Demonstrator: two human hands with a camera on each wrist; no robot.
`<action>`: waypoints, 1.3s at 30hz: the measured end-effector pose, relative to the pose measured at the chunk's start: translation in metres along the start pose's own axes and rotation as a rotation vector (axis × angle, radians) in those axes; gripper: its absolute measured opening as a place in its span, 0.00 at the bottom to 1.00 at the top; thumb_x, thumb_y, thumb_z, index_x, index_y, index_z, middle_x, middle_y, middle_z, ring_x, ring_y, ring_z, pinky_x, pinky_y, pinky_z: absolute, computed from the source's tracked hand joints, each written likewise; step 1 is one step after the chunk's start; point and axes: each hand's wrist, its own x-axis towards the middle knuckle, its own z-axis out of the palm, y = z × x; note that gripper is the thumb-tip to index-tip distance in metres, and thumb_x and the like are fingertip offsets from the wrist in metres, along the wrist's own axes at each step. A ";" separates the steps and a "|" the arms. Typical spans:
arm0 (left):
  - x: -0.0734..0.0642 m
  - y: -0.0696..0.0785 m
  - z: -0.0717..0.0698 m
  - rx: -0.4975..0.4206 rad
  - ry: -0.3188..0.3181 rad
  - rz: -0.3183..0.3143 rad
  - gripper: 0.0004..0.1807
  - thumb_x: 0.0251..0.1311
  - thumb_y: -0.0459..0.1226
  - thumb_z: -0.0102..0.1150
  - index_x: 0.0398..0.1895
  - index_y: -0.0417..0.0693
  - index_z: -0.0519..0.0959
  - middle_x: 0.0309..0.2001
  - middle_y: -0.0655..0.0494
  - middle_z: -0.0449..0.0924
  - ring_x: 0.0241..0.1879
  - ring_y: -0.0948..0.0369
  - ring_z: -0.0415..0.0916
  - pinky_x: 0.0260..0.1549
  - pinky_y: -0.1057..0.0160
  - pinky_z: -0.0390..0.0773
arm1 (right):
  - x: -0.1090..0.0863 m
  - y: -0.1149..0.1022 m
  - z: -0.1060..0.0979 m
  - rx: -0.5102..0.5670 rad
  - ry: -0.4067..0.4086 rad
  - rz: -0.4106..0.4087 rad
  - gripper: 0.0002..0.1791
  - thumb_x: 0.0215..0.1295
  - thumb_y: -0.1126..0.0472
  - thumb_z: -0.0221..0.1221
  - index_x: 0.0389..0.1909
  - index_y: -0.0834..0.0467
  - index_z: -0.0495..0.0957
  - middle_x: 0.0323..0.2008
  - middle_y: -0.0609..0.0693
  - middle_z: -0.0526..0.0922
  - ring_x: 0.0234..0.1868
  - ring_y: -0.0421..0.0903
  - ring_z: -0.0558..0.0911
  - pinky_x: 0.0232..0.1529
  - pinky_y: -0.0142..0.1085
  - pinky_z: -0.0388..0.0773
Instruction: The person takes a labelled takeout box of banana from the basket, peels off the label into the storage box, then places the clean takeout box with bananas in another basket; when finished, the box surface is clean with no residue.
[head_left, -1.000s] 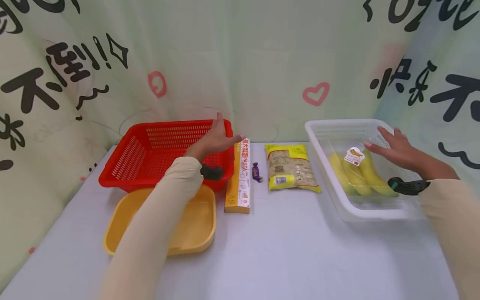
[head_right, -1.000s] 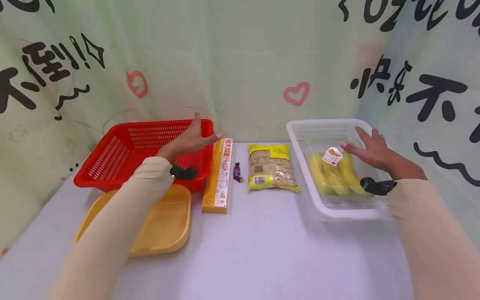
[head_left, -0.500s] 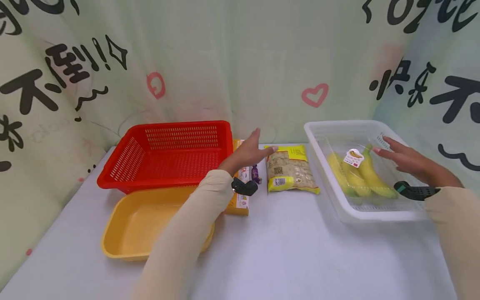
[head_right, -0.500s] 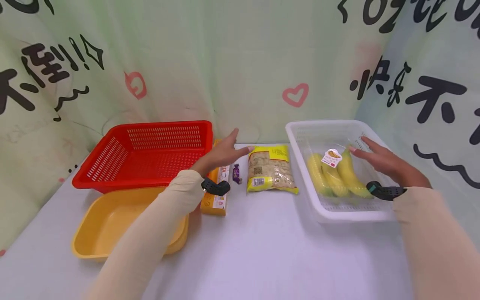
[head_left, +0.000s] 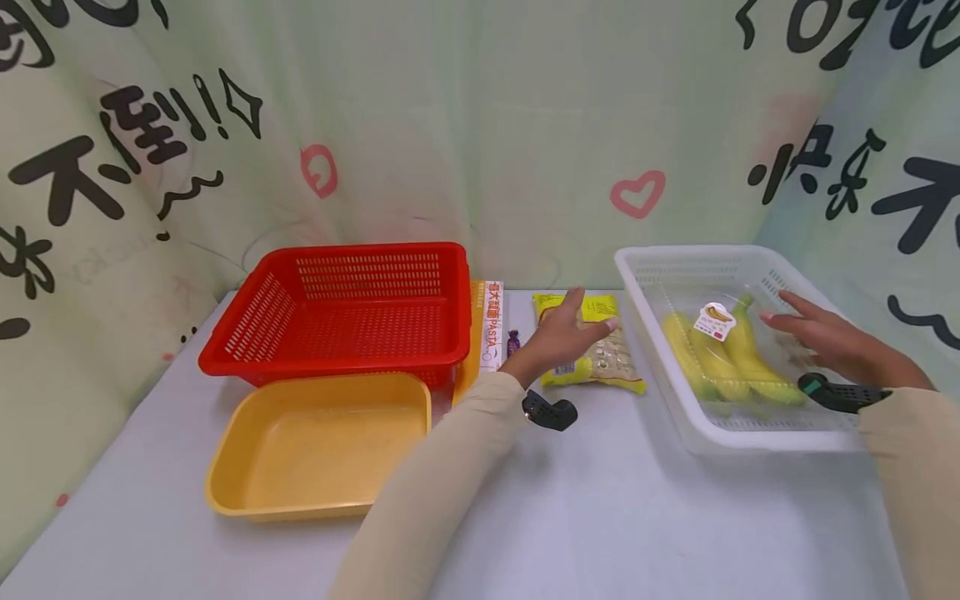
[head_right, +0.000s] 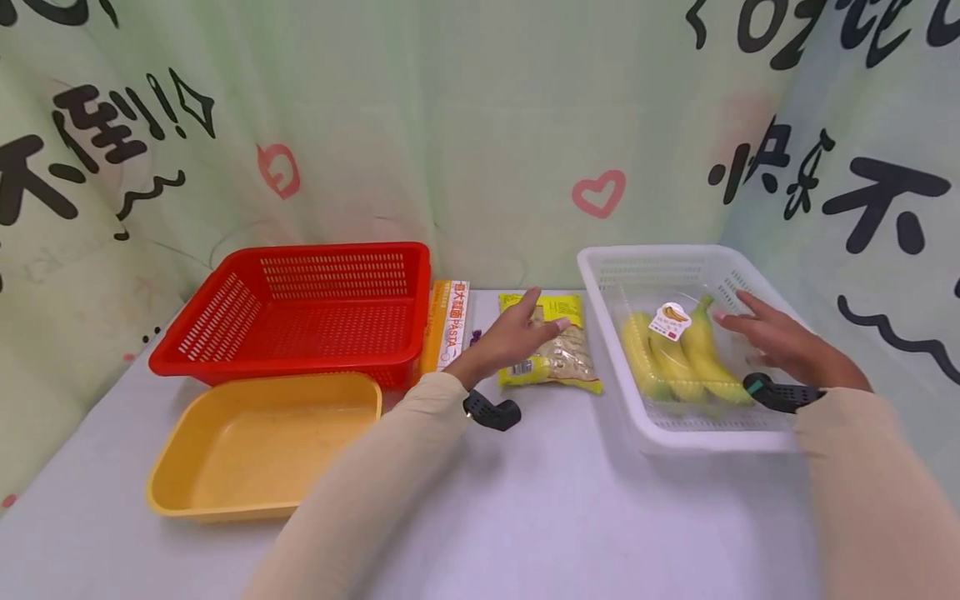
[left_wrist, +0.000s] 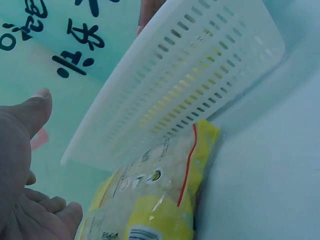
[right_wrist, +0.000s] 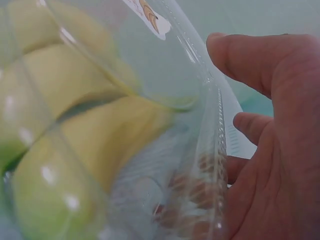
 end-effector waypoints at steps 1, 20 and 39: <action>0.000 0.000 0.004 -0.015 -0.010 0.013 0.47 0.63 0.56 0.58 0.79 0.59 0.46 0.77 0.64 0.45 0.73 0.59 0.50 0.68 0.50 0.56 | -0.001 0.002 -0.001 0.008 -0.004 0.003 0.50 0.73 0.39 0.45 0.73 0.52 0.18 0.72 0.73 0.28 0.63 0.82 0.44 0.52 0.77 0.53; 0.000 0.019 0.041 -0.013 -0.124 0.264 0.43 0.65 0.50 0.59 0.78 0.63 0.48 0.78 0.62 0.39 0.73 0.68 0.37 0.69 0.56 0.51 | -0.005 0.016 -0.004 0.046 -0.065 0.023 0.45 0.75 0.48 0.48 0.75 0.63 0.30 0.70 0.76 0.40 0.52 0.61 0.79 0.50 0.57 0.77; 0.000 0.014 0.059 -0.027 -0.115 0.195 0.46 0.61 0.54 0.61 0.78 0.60 0.49 0.77 0.66 0.35 0.73 0.67 0.38 0.68 0.59 0.53 | -0.008 0.010 -0.001 0.006 -0.058 0.028 0.41 0.76 0.47 0.46 0.74 0.68 0.41 0.71 0.76 0.38 0.51 0.58 0.80 0.52 0.61 0.73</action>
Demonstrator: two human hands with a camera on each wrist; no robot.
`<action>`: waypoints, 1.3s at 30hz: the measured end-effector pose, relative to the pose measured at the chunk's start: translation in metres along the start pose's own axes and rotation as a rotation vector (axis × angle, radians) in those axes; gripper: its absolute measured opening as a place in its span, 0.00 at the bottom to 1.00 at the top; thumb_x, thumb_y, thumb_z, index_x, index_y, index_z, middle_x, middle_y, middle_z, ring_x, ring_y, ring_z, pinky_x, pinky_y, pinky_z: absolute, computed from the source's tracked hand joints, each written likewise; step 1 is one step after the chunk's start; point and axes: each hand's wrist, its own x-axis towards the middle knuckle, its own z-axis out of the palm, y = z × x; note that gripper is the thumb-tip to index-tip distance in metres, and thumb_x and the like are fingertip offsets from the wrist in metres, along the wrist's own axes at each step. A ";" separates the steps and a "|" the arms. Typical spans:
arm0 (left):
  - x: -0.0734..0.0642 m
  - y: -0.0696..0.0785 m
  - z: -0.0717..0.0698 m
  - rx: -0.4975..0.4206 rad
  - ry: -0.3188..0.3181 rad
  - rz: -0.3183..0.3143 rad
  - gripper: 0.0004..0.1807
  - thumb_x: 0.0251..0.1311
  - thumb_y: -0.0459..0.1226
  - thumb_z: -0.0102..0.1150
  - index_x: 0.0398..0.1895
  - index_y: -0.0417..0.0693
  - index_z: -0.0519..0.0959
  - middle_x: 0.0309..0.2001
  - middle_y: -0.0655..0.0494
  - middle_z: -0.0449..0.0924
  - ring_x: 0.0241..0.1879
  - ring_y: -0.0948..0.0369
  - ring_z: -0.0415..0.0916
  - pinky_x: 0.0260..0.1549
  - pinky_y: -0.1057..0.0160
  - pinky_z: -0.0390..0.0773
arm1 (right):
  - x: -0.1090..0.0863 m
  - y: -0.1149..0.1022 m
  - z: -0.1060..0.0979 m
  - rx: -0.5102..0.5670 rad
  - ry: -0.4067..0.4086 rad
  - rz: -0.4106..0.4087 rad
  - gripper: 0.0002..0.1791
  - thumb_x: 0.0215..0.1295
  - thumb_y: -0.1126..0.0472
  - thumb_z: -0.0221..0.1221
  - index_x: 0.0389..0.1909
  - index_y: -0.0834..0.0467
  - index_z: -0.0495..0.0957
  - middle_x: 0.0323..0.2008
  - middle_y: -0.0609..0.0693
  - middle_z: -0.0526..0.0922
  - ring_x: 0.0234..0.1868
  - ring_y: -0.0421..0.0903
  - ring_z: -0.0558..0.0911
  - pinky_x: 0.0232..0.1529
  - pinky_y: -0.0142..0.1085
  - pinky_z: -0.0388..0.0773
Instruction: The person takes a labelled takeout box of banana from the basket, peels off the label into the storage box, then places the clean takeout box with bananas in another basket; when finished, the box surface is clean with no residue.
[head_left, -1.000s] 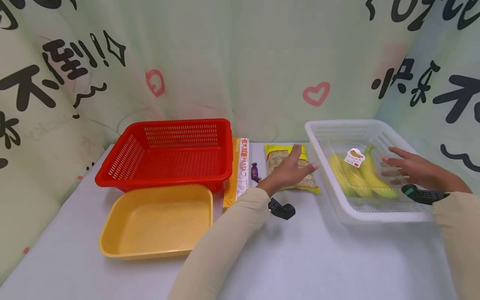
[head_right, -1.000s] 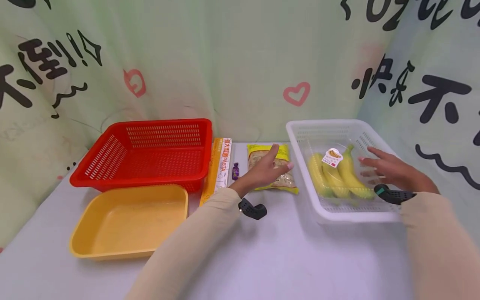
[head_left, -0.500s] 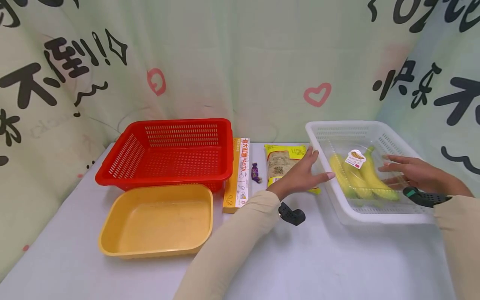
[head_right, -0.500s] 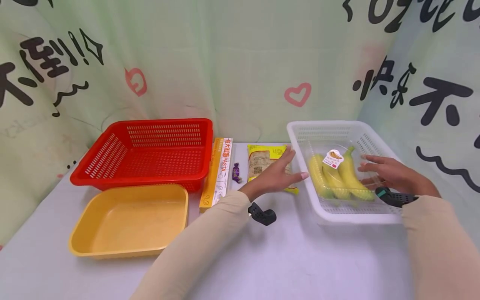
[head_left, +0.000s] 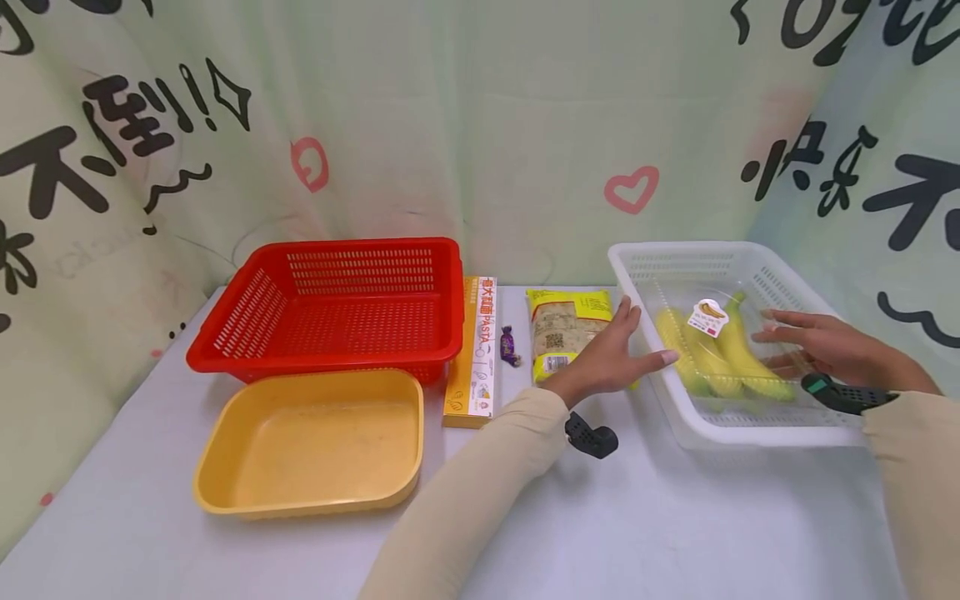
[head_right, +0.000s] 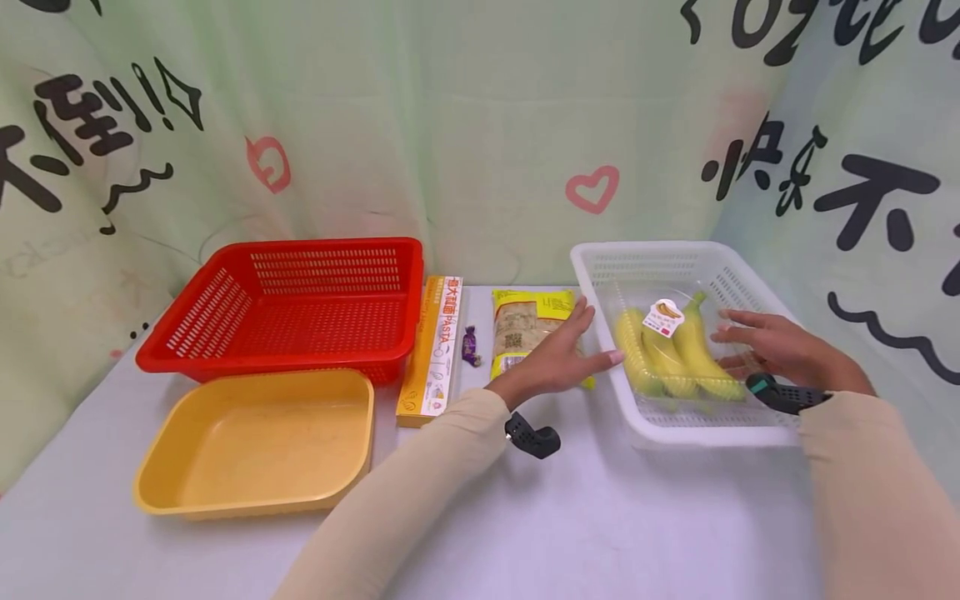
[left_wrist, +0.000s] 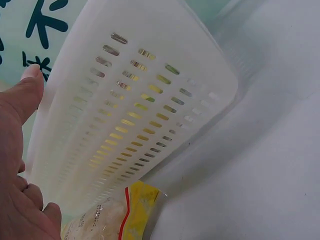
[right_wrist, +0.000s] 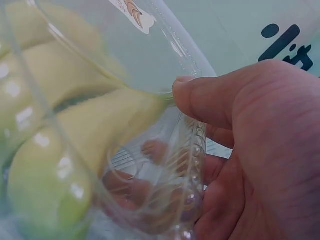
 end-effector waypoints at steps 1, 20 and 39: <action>0.000 0.000 0.000 0.000 0.004 0.003 0.45 0.61 0.53 0.61 0.78 0.61 0.49 0.77 0.66 0.35 0.73 0.67 0.38 0.69 0.59 0.53 | 0.000 -0.001 0.000 -0.002 0.001 -0.005 0.41 0.76 0.47 0.46 0.74 0.68 0.42 0.71 0.76 0.38 0.51 0.58 0.80 0.52 0.62 0.73; 0.002 0.002 0.001 -0.026 0.036 -0.022 0.44 0.61 0.49 0.63 0.77 0.59 0.52 0.76 0.75 0.36 0.72 0.72 0.38 0.68 0.62 0.53 | 0.004 -0.005 0.000 -0.058 0.044 -0.069 0.41 0.78 0.46 0.42 0.75 0.65 0.32 0.68 0.77 0.50 0.54 0.69 0.76 0.48 0.56 0.78; -0.001 0.003 -0.001 0.031 -0.005 0.002 0.46 0.62 0.52 0.61 0.77 0.50 0.50 0.77 0.69 0.33 0.73 0.70 0.39 0.67 0.68 0.52 | -0.014 -0.033 -0.022 -0.227 0.156 -0.036 0.41 0.77 0.40 0.34 0.75 0.64 0.32 0.67 0.77 0.52 0.56 0.73 0.72 0.44 0.54 0.81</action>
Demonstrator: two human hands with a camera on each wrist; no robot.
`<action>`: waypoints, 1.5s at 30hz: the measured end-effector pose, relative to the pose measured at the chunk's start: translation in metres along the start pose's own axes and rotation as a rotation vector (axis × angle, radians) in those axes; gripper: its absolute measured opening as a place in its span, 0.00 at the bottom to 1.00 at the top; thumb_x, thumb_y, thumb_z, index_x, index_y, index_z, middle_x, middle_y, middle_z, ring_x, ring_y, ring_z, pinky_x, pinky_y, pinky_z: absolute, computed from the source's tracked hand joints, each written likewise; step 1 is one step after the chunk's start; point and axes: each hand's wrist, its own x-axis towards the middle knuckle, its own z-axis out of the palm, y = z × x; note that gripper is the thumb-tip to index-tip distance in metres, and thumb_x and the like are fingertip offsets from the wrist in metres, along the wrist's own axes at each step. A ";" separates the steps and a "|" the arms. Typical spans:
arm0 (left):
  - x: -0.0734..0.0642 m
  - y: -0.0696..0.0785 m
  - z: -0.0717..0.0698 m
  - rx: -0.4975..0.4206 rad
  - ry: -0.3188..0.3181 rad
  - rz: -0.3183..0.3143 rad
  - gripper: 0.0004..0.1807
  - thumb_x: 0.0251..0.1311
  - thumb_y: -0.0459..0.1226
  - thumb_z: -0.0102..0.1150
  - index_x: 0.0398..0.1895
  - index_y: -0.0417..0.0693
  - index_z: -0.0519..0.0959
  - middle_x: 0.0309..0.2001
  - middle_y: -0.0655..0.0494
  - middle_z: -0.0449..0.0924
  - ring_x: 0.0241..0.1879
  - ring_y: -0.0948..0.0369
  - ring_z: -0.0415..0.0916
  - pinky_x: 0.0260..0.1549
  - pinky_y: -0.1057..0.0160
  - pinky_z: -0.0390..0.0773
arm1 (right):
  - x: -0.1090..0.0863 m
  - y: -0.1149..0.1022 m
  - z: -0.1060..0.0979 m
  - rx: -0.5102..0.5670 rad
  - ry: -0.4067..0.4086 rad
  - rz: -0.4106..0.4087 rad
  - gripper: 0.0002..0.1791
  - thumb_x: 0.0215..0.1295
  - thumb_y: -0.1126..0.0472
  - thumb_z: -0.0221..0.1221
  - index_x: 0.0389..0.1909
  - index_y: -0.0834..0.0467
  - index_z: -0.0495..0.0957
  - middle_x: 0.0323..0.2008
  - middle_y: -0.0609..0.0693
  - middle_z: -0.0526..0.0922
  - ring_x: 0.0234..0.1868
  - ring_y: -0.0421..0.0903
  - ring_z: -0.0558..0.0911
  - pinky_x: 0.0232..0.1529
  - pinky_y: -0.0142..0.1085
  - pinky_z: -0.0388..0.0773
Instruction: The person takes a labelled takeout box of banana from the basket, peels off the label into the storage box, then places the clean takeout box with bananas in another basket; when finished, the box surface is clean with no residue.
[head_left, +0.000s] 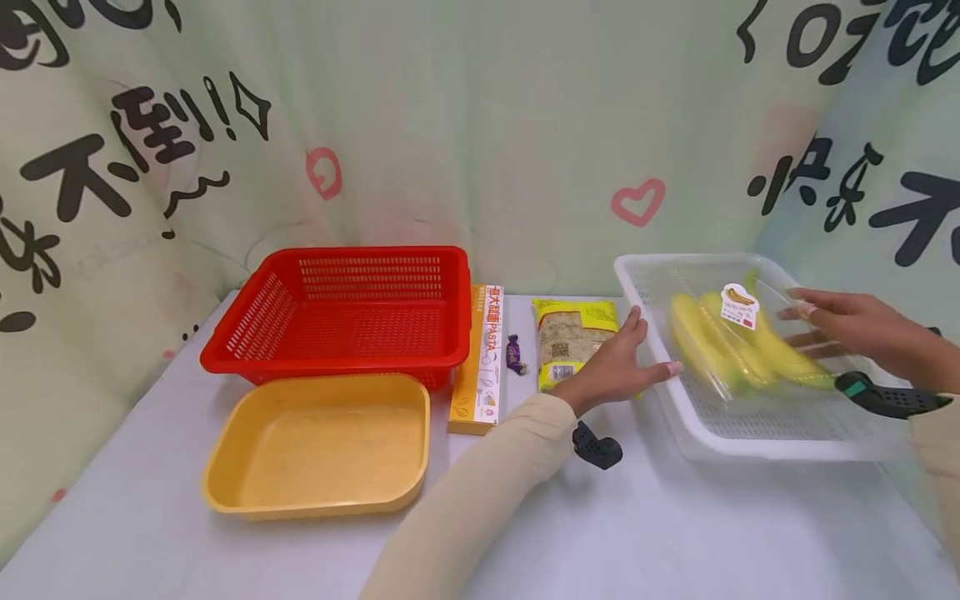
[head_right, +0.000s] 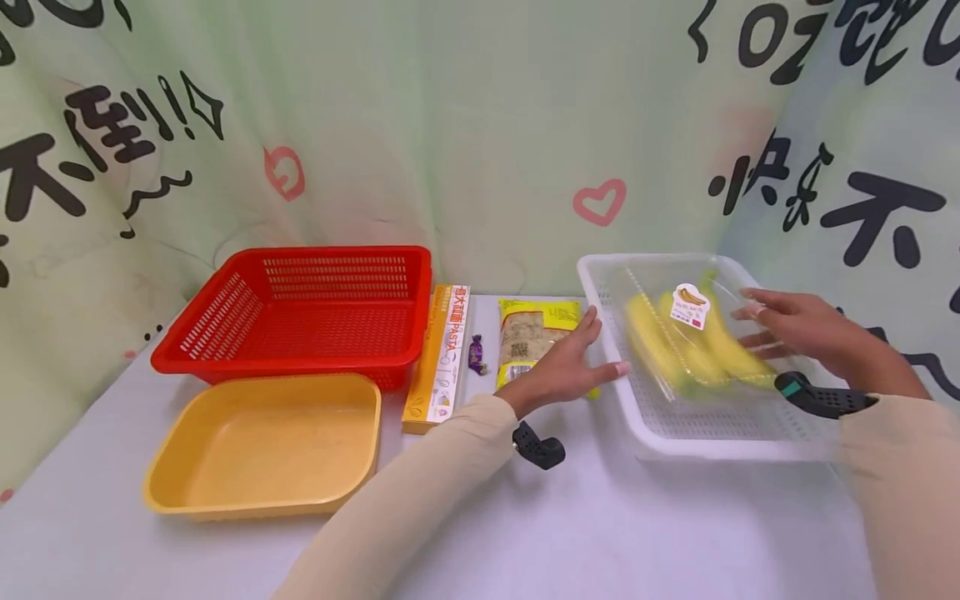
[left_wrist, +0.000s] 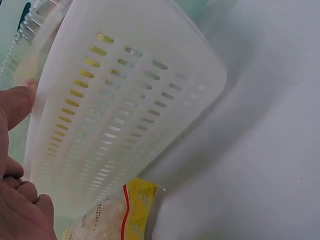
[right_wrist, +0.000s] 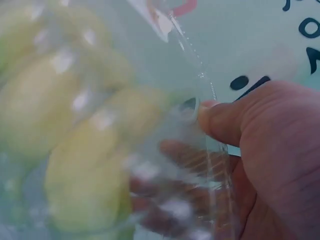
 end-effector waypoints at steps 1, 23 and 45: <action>0.000 0.001 0.000 0.010 -0.009 0.010 0.46 0.62 0.52 0.61 0.77 0.50 0.50 0.77 0.68 0.33 0.73 0.69 0.40 0.67 0.68 0.53 | -0.002 -0.002 -0.002 -0.009 0.010 0.004 0.42 0.77 0.40 0.33 0.75 0.64 0.32 0.67 0.77 0.52 0.56 0.74 0.72 0.43 0.54 0.81; -0.009 0.020 -0.084 -0.027 0.158 0.026 0.50 0.61 0.58 0.60 0.78 0.53 0.45 0.77 0.64 0.42 0.73 0.62 0.47 0.67 0.62 0.57 | -0.008 -0.081 -0.002 -0.081 0.086 -0.185 0.36 0.78 0.44 0.39 0.77 0.59 0.45 0.64 0.73 0.65 0.52 0.68 0.78 0.42 0.50 0.82; -0.066 0.022 -0.140 0.103 0.067 0.176 0.56 0.52 0.56 0.65 0.78 0.66 0.40 0.77 0.67 0.41 0.73 0.62 0.47 0.62 0.49 0.66 | -0.025 -0.149 0.044 -0.032 0.015 -0.486 0.27 0.77 0.59 0.46 0.73 0.61 0.58 0.60 0.67 0.73 0.48 0.60 0.82 0.39 0.41 0.84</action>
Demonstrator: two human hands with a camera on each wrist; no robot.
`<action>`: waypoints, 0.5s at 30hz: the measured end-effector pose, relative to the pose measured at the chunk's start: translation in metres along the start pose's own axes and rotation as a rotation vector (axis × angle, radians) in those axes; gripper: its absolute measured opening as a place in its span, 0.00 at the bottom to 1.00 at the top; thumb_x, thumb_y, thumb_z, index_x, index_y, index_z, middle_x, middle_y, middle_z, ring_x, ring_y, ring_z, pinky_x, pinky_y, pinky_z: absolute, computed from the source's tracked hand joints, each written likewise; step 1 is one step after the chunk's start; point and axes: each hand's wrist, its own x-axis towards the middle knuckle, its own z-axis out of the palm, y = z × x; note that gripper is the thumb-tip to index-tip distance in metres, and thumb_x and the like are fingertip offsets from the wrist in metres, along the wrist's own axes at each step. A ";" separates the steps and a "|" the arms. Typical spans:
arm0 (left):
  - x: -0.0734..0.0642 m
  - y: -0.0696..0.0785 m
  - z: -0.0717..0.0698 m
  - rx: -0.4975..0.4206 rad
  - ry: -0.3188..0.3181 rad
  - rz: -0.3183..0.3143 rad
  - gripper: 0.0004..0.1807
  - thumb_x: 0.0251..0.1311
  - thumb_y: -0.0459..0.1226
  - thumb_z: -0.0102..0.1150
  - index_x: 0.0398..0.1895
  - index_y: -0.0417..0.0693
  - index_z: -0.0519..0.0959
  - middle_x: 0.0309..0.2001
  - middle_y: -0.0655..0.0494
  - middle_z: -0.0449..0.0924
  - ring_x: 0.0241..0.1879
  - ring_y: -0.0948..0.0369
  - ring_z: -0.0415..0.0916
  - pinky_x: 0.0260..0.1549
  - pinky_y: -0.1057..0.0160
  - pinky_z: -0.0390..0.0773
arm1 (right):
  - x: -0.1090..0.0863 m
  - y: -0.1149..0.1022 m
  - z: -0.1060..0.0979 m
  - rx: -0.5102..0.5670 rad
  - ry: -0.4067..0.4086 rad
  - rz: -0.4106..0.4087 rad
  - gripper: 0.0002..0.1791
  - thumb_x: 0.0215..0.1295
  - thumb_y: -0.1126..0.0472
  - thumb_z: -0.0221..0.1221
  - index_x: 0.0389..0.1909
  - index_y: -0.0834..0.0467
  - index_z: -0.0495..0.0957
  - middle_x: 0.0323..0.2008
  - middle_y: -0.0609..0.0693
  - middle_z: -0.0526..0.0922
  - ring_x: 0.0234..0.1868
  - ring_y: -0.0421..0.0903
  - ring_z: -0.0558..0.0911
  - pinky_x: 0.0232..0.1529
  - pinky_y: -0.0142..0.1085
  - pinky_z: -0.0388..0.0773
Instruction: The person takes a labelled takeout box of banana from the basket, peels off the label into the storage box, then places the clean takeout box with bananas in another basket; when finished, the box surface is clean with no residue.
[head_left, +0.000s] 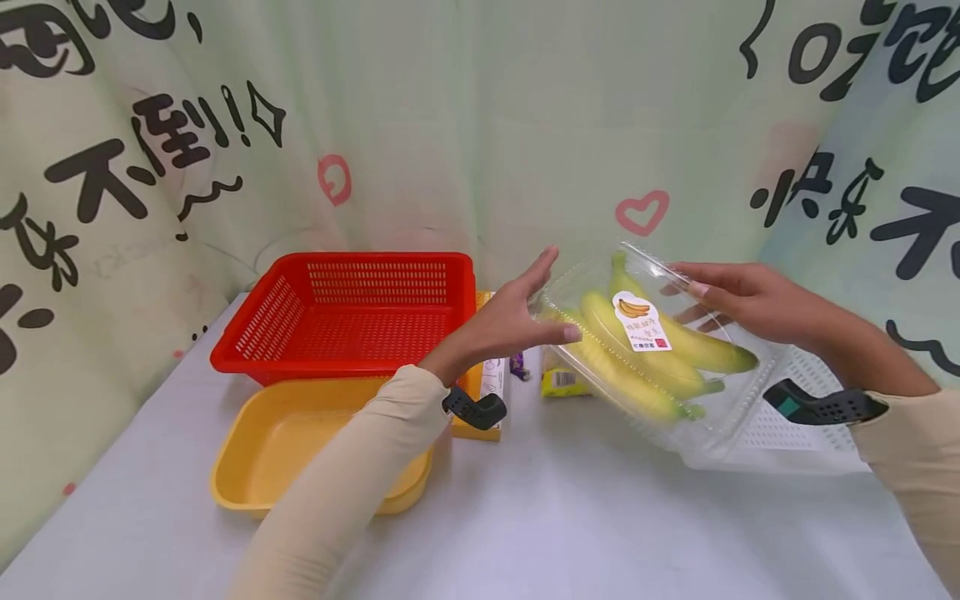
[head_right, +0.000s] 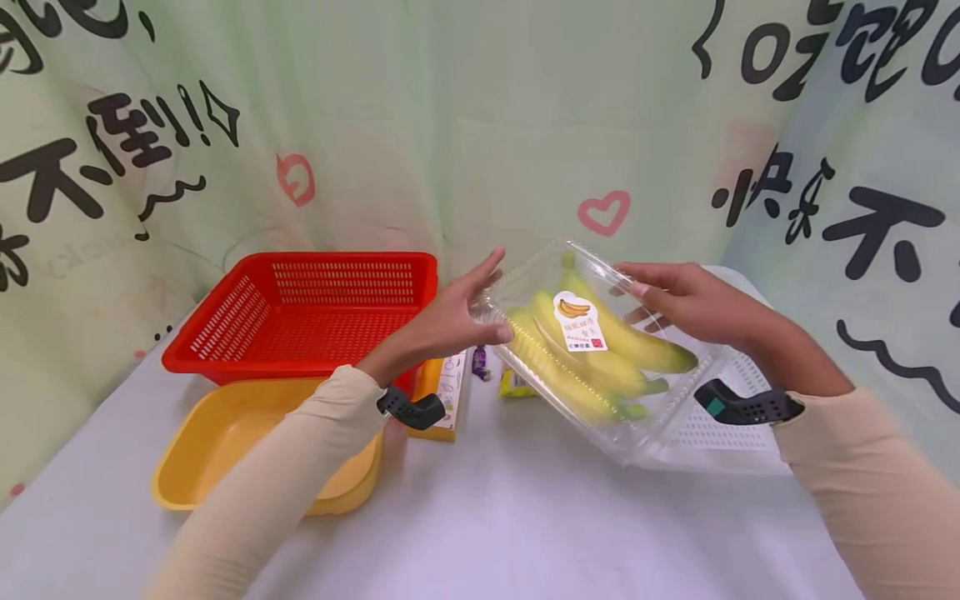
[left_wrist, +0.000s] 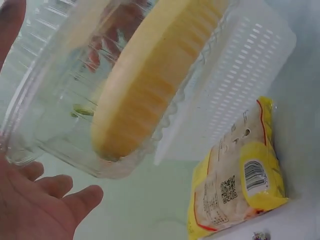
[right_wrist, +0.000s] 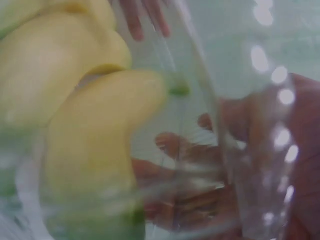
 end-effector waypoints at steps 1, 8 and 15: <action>-0.003 0.001 -0.001 -0.033 -0.009 0.002 0.58 0.51 0.54 0.68 0.78 0.67 0.40 0.77 0.66 0.42 0.72 0.61 0.50 0.60 0.51 0.69 | 0.001 -0.002 0.002 0.010 -0.007 -0.009 0.27 0.77 0.58 0.47 0.73 0.60 0.59 0.60 0.66 0.73 0.48 0.60 0.83 0.39 0.41 0.84; -0.017 0.003 -0.005 -0.138 -0.048 0.110 0.64 0.42 0.41 0.79 0.79 0.61 0.44 0.75 0.65 0.49 0.65 0.61 0.61 0.48 0.65 0.78 | 0.006 -0.015 0.012 -0.002 -0.040 -0.032 0.27 0.76 0.58 0.48 0.72 0.60 0.61 0.61 0.66 0.72 0.47 0.58 0.83 0.41 0.45 0.83; -0.041 0.013 -0.013 -0.086 -0.017 0.055 0.62 0.39 0.45 0.81 0.77 0.63 0.51 0.62 0.57 0.70 0.48 0.59 0.74 0.40 0.63 0.82 | 0.009 -0.025 0.024 0.049 -0.051 -0.103 0.26 0.76 0.60 0.48 0.72 0.61 0.61 0.61 0.64 0.73 0.48 0.57 0.83 0.42 0.43 0.83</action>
